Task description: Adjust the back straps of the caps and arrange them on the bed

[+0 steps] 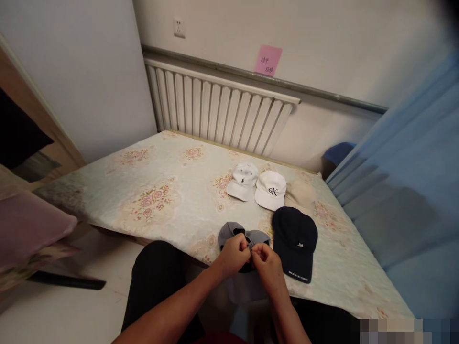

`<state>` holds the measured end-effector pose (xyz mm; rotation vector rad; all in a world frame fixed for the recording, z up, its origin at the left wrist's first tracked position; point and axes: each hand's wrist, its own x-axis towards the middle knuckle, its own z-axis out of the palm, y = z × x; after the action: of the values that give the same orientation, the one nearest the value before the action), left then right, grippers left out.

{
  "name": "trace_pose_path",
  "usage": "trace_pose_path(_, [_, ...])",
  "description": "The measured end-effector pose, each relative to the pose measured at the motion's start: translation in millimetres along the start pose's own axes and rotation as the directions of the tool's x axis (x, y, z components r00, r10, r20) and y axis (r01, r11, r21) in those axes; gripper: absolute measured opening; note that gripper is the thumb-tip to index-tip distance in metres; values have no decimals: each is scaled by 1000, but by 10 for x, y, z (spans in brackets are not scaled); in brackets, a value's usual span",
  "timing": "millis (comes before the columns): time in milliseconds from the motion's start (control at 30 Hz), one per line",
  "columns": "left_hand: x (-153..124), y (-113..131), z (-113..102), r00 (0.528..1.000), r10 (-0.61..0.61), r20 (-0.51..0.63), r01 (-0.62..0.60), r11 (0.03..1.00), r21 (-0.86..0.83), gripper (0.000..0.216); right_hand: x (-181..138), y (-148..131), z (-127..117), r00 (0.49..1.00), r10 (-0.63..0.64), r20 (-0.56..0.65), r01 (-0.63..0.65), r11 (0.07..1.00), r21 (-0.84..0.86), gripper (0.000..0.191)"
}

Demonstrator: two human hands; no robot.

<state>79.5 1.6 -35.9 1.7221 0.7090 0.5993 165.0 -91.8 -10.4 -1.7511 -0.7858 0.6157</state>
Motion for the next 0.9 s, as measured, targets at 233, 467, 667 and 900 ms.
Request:
trace_pose_path(233, [-16, 27, -22, 1000, 3, 5, -3, 1000, 14, 14, 17, 3, -24, 999, -34, 19, 34, 998, -48, 9])
trace_pose_path(467, [-28, 40, -19, 1000, -9, 28, 9, 1000, -14, 13, 16, 10, -38, 991, -131, -33, 119, 961, -250, 11])
trace_pose_path(667, [-20, -43, 8, 997, -3, 76, 11, 995, -104, 11, 3, 15, -58, 985, -164, -59, 140, 945, -297, 12])
trace_pose_path(900, [-30, -25, 11, 997, -30, 75, 40, 989, -140, 10, -4, -8, -89, 992, -126, 9, 125, 967, -221, 13])
